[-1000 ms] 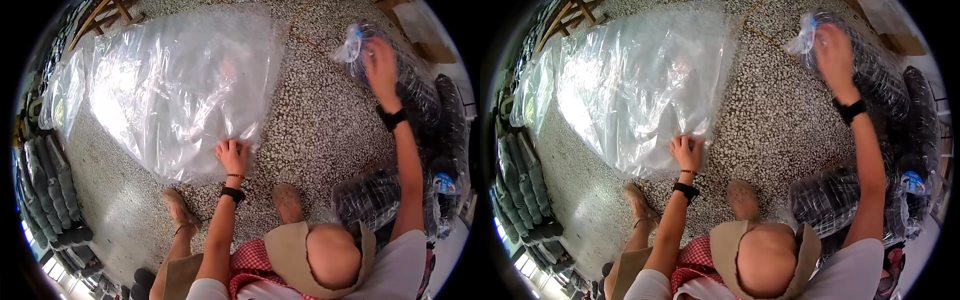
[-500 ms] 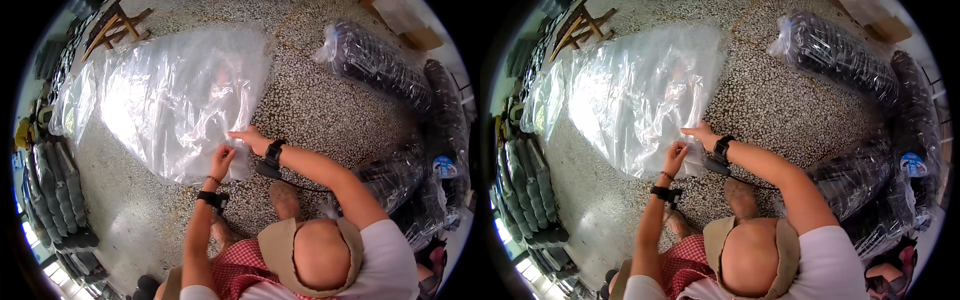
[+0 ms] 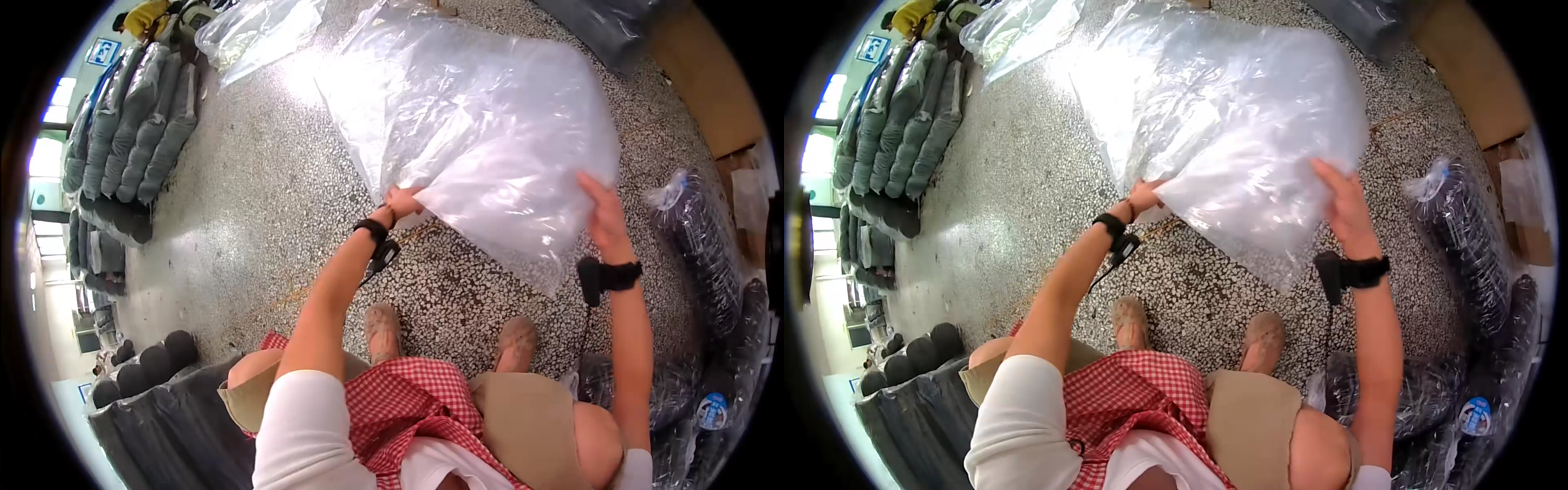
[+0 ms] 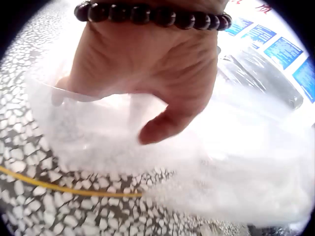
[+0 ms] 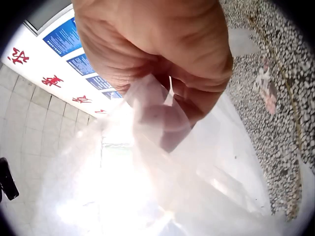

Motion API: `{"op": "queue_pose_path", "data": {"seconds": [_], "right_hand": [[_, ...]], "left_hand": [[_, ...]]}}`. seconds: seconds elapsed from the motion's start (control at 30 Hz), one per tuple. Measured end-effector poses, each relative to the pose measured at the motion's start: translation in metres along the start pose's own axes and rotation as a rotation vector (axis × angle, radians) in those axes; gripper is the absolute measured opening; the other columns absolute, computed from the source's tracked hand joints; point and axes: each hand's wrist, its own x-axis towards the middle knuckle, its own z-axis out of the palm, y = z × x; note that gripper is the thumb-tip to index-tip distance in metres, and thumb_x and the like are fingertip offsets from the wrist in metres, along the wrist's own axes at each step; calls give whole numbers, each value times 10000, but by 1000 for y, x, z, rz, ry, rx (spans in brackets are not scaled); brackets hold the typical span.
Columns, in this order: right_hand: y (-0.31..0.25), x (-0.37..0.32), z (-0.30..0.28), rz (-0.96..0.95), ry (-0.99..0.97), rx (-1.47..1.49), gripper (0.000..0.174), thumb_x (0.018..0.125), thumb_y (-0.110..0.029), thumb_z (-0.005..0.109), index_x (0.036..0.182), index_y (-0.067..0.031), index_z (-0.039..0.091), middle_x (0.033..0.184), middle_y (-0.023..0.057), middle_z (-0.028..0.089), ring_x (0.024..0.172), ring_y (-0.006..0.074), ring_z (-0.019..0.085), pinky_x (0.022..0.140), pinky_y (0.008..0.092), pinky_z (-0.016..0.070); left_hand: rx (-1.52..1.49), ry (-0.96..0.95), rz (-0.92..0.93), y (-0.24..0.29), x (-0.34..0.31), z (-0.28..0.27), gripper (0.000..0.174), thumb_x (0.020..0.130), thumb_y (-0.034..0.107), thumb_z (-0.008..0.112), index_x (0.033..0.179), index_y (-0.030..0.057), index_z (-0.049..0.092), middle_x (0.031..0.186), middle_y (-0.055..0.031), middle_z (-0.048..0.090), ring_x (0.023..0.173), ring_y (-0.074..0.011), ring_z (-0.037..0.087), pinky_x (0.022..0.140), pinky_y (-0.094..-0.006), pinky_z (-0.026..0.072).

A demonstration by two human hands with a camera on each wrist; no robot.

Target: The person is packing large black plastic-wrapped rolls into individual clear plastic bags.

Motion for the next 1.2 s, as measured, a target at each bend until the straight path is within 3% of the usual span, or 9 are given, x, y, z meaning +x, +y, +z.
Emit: {"op": "queue_pose_path", "data": {"seconds": [0.27, 0.43, 0.53, 0.6, 0.67, 0.77, 0.93, 1.13, 1.2], "right_hand": [[94, -68, -185, 173, 476, -400, 150, 776, -67, 621, 900, 12, 598, 784, 47, 615, 709, 152, 602, 646, 285, 485], [155, -69, -164, 211, 712, -326, 80, 776, -67, 635, 833, -27, 595, 750, 17, 599, 655, 135, 570, 595, 277, 456], [179, -52, -143, 292, 666, -245, 129, 778, -124, 658, 816, -14, 604, 726, 21, 598, 638, 133, 570, 573, 296, 464], [187, -37, -107, 388, 614, -235, 156, 778, -144, 665, 820, 0, 623, 718, 24, 603, 633, 131, 573, 578, 299, 471], [192, -27, -72, 382, 456, -330, 191, 820, -152, 654, 913, 11, 619, 789, 33, 625, 671, 136, 591, 609, 289, 486], [205, -25, -46, 352, 162, -221, 242, 847, -202, 661, 960, -10, 569, 836, 36, 626, 705, 109, 587, 570, 243, 457], [185, -37, -75, 281, 326, -197, 163, 876, -161, 626, 917, -44, 522, 723, 29, 580, 636, 96, 549, 526, 238, 427], [174, -61, -120, 275, 355, -142, 137, 922, -191, 567, 850, -84, 521, 733, 7, 572, 601, 79, 510, 534, 238, 415], [173, -62, -116, 303, 338, -125, 150, 934, -212, 548, 842, -96, 524, 743, 0, 575, 604, 68, 507, 545, 239, 419]], "left_hand": [[279, 401, -281, -20, 7, -67, 597, 827, 234, 493, 1380, 379, 324, 1516, -171, 102, 1399, -347, 103, 990, -714, 130], [27, 546, -673, -137, 13, -96, 817, 760, 461, 504, 1457, 162, 198, 1464, -241, 227, 1334, -405, 261, 1076, -484, 234], [599, 355, -69, -336, 8, -102, 472, 841, 388, 507, 1200, 83, 541, 1310, -233, 461, 1244, -403, 388, 976, -494, 347], [571, 168, -180, -262, -16, -131, 367, 847, 328, 554, 1113, 75, 571, 1263, -215, 506, 1181, -401, 449, 939, -488, 375], [136, 1159, -890, -165, -19, -119, 475, 853, 235, 585, 1224, -32, 454, 1300, -226, 434, 1237, -351, 380, 968, -451, 365], [255, 1232, 244, -53, 2, -72, 550, 865, 167, 541, 1312, -81, 339, 1321, -234, 393, 1257, -348, 349, 1034, -441, 319], [327, 469, 309, 163, -50, 108, 665, 897, 421, 485, 1426, 91, 252, 1483, -210, 170, 1369, -371, 158, 1071, -534, 172], [-82, 941, 348, 63, -44, 120, 547, 915, 286, 519, 1387, 71, 344, 1461, -197, 237, 1353, -387, 175, 1062, -536, 167], [401, 914, -152, 24, -49, 86, 515, 946, 394, 400, 1421, 212, 322, 1501, -153, 182, 1383, -363, 117, 1048, -613, 88]]}}
